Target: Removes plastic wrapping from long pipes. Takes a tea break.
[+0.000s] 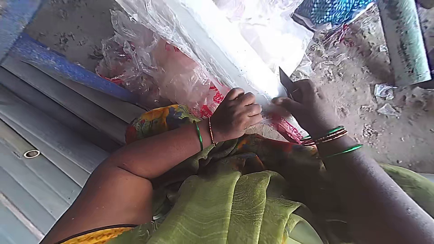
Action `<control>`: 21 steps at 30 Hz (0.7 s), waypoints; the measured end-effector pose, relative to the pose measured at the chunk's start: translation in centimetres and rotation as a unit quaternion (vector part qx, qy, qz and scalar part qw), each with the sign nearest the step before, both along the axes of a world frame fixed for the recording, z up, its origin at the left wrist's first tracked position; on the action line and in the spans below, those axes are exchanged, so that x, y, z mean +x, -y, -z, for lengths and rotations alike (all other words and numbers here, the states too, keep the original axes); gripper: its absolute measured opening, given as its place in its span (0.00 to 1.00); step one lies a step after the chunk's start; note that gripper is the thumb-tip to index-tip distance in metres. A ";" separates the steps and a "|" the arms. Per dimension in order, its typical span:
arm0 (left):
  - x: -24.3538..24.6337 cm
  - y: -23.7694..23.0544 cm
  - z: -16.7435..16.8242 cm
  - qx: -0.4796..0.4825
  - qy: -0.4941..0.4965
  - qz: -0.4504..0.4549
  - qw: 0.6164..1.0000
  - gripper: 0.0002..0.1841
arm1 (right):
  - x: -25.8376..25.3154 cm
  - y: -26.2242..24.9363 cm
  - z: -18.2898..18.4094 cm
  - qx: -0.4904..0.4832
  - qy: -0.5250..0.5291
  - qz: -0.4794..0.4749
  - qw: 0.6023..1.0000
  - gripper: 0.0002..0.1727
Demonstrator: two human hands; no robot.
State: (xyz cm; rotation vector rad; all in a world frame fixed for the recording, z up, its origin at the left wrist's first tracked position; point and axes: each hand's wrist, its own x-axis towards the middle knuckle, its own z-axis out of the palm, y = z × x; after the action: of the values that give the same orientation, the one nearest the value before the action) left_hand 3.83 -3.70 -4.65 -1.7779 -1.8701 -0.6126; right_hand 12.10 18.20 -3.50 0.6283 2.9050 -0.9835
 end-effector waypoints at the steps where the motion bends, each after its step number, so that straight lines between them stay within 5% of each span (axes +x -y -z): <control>1: 0.1 0.1 0.0 -0.001 0.001 0.004 1.000 0.10 | 0.1 0.0 -0.1 0.000 0.000 -0.005 1.000 0.39; 13: 1.4 0.9 0.5 -0.021 0.011 -0.066 0.998 0.08 | 0.1 0.1 -0.3 -0.015 -0.005 0.001 1.000 0.38; 21: 1.8 2.9 -0.7 0.146 0.224 -0.081 0.960 0.18 | -0.2 -0.6 0.3 -0.031 -0.022 -0.005 0.999 0.37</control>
State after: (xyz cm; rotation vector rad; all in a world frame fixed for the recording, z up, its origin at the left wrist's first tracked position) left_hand 5.67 -6.59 -3.95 -1.3565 -2.0523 -1.2366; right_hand 11.91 18.79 -3.83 0.5965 2.8997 -1.0951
